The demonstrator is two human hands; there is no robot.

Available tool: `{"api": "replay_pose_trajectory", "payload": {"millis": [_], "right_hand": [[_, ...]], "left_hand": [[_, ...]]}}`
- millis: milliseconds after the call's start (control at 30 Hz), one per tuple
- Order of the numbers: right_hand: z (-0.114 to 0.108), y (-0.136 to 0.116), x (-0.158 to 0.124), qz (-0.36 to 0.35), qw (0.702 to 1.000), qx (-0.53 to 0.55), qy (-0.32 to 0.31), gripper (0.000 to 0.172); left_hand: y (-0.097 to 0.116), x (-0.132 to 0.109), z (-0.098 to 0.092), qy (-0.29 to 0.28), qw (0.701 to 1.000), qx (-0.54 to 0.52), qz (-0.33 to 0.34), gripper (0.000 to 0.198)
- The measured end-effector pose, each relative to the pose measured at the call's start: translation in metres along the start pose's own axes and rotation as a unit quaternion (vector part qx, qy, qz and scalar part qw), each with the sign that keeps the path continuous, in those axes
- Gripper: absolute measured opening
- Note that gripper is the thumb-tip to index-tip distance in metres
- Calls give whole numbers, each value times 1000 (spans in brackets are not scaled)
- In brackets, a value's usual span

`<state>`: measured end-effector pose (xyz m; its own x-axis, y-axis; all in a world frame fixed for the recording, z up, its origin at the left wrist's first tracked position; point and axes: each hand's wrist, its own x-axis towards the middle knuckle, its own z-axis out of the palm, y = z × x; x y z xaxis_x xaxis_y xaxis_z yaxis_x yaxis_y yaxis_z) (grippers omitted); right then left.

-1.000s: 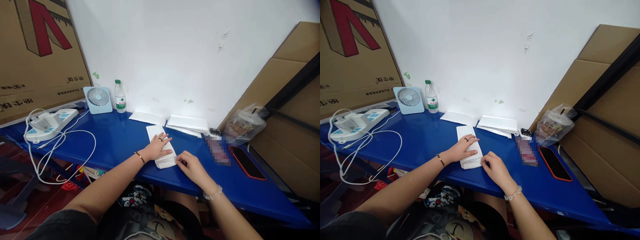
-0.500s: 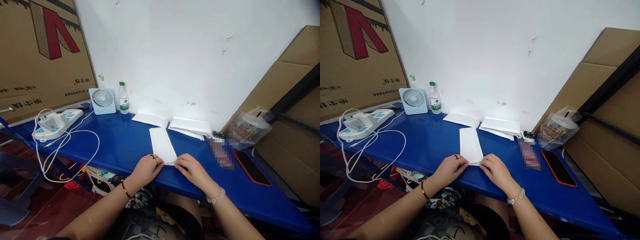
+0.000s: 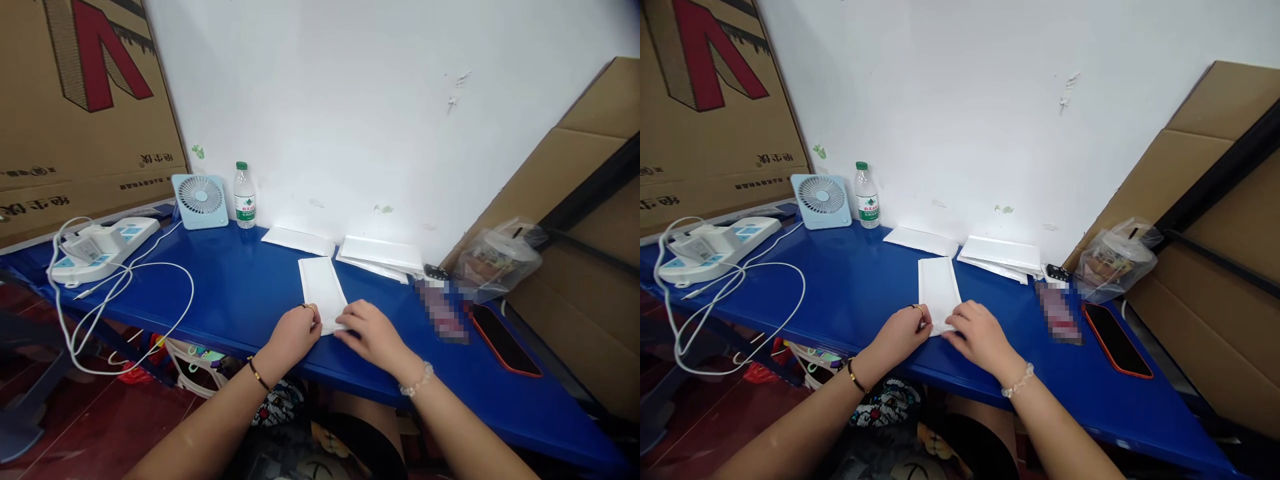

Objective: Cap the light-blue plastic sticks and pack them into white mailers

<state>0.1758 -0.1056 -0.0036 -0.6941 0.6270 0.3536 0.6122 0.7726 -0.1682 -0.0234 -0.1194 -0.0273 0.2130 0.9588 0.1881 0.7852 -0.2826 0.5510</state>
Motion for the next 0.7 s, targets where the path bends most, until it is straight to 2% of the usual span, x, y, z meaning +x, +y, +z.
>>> {"api": "replay_pose_trajectory", "payload": {"millis": [67, 233, 333, 400, 433, 533, 600, 700], "right_hand": [[1, -9, 4, -44, 995, -72, -43, 16], [12, -13, 20, -82, 975, -189, -87, 12], [15, -10, 24, -102, 973, -183, -95, 11], [11, -8, 24, -79, 985, -137, -67, 12], [8, -8, 24, -56, 993, -97, -43, 13], [-6, -8, 30, 32, 996, 67, 57, 18], [-15, -10, 40, 88, 974, 174, 118, 17], [-24, -12, 58, 160, 910, 337, 182, 17]], "left_hand": [[-2, 2, 0, -5, 1000, -11, -5, 9], [-7, 3, -6, -28, 998, -49, -25, 14], [-7, 2, -16, -31, 995, -77, 61, 34], [-8, 4, -25, -27, 987, -63, 147, 51], [-8, 7, -29, -21, 983, -48, 178, 51], [-8, 25, -44, 16, 973, -27, 228, 24], [-6, 41, -56, 43, 965, -43, 257, 15], [7, 71, -77, 81, 951, -64, 292, 15]]}}
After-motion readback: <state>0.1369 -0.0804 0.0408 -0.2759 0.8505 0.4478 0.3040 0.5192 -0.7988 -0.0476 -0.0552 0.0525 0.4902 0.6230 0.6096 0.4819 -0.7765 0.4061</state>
